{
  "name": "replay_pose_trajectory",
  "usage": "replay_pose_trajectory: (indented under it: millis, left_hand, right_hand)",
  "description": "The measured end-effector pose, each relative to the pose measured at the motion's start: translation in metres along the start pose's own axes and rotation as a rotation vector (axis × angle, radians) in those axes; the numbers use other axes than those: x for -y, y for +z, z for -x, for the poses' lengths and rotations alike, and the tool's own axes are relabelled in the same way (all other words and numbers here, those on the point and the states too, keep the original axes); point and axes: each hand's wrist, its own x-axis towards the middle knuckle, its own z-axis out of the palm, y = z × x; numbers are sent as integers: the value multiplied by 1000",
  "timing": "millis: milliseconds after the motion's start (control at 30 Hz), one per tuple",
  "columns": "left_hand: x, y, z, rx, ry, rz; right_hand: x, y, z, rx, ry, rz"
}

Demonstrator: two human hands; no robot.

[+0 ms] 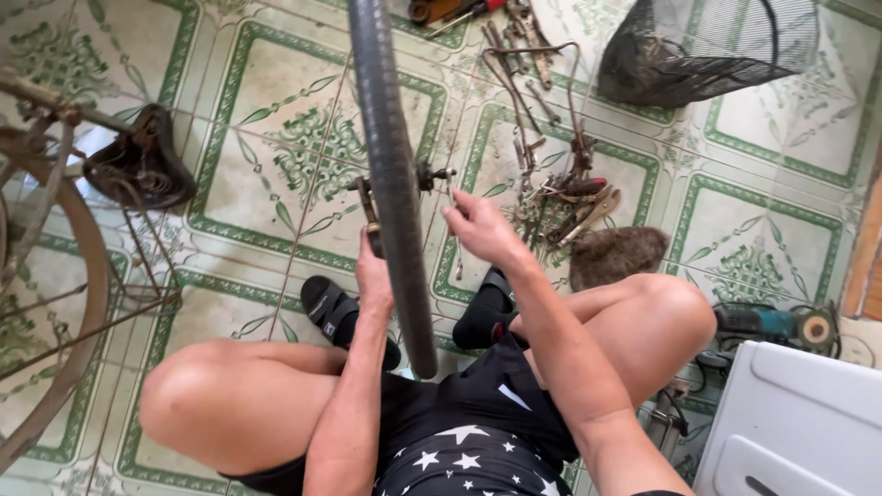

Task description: The person holds a bicycle wheel between their legs and uses a wrench to tighten or loosen nuts on the wheel axle while holding the axle steady by hand.

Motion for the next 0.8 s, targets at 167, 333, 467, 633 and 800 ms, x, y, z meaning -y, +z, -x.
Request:
replay_pose_trajectory:
  millis: [167, 333, 467, 633, 800]
  left_hand:
    - [-20, -5, 14, 118, -38, 362]
    - [-39, -11, 22, 105, 64, 183]
    - [-39, -10, 20, 134, -43, 270]
    - [-29, -5, 8, 256, -377, 1121]
    - [-40, -7, 17, 219, -273, 1014]
  right_hand:
    - [-54, 31, -21, -22, 16, -402]
    - [-97, 27, -68, -4, -139, -218]
    - [-108, 23, -77, 111, 2, -260]
    - [-94, 7, -92, -51, -314, -6]
    - [-56, -19, -90, -304, -533, 332]
